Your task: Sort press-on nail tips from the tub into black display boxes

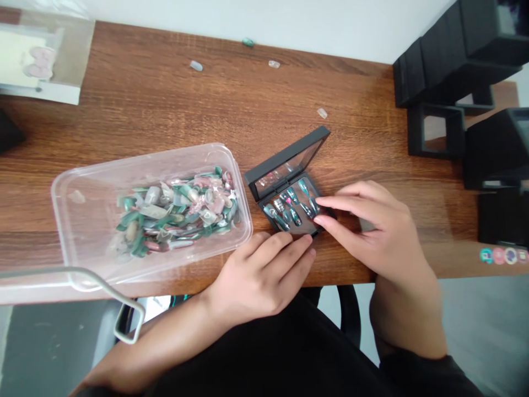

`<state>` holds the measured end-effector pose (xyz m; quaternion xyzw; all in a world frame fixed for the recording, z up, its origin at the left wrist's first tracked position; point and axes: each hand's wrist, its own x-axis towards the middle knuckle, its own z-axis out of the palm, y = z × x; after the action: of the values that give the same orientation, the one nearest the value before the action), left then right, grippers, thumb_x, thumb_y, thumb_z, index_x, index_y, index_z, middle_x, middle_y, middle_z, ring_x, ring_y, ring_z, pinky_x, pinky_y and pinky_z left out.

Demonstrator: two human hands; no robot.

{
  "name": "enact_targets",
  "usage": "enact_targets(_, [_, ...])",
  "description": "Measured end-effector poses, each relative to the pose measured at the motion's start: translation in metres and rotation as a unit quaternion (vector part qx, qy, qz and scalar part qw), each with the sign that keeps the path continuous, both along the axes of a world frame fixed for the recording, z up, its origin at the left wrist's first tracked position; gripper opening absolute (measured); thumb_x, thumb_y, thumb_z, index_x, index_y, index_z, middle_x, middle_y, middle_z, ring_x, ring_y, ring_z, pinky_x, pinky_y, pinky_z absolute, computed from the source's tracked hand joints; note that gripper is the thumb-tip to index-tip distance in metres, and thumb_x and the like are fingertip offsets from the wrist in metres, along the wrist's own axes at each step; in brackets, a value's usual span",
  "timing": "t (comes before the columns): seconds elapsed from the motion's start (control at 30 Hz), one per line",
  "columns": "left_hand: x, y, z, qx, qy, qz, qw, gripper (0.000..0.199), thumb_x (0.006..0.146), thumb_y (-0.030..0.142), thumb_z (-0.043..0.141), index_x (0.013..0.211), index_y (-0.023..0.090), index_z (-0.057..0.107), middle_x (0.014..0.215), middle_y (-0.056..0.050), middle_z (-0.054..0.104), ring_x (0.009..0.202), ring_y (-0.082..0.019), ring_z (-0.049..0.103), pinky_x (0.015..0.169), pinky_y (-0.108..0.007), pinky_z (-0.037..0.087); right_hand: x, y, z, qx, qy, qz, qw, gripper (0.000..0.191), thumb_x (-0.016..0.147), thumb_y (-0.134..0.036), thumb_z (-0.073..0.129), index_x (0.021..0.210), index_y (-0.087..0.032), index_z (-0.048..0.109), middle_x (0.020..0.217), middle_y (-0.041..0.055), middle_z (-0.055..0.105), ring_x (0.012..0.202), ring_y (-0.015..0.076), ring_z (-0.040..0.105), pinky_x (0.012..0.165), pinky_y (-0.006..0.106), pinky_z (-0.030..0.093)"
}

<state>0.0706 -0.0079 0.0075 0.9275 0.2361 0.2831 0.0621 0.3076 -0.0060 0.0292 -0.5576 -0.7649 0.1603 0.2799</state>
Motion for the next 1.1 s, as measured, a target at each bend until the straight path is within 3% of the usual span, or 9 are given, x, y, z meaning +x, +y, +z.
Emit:
enact_targets(0.17, [-0.001,-0.001,0.0,0.0,0.003,0.002,1.0,0.027,0.103,0.013,0.052,0.116,0.015,0.075,0.123,-0.001,0.078,0.104,-0.02,0.068,0.083,-0.033,0.049,-0.001,0.002,-0.003,0.065,-0.025,0.046,0.997,0.02,0.089,-0.018,0.076,0.108,-0.025,0.077,0.093,0.0044,0.069,0.083,0.0179,0.061,0.078,0.038,0.052])
enact_targets(0.33, [-0.002,-0.001,0.001,-0.008,0.009,0.003,1.0,0.027,0.104,0.014,0.051,0.118,0.016,0.075,0.125,0.0,0.078,0.104,-0.019,0.067,0.084,-0.033,0.049,-0.002,0.004,-0.009,0.116,-0.066,0.048,0.99,0.017,0.089,-0.019,0.076,0.106,-0.024,0.075,0.097,0.0051,0.069,0.085,0.0189,0.062,0.078,0.039,0.052])
enact_targets(0.73, [0.001,-0.001,0.0,-0.002,0.021,0.004,1.0,0.027,0.103,0.014,0.054,0.12,0.017,0.074,0.126,-0.001,0.077,0.103,-0.019,0.067,0.082,-0.033,0.05,-0.003,0.007,-0.009,0.117,-0.078,0.065,0.988,0.007,0.09,-0.021,0.075,0.097,-0.023,0.075,0.093,0.0045,0.071,0.087,0.0204,0.063,0.079,0.039,0.054])
enact_targets(1.1, [0.001,0.0,0.001,-0.001,0.024,0.0,1.0,0.028,0.103,0.015,0.053,0.122,0.016,0.073,0.126,0.0,0.077,0.104,-0.02,0.067,0.083,-0.033,0.051,-0.014,0.011,-0.011,0.114,-0.071,0.034,0.99,0.003,0.09,-0.021,0.075,0.09,-0.02,0.073,0.086,0.0049,0.072,0.084,0.0208,0.063,0.078,0.041,0.056])
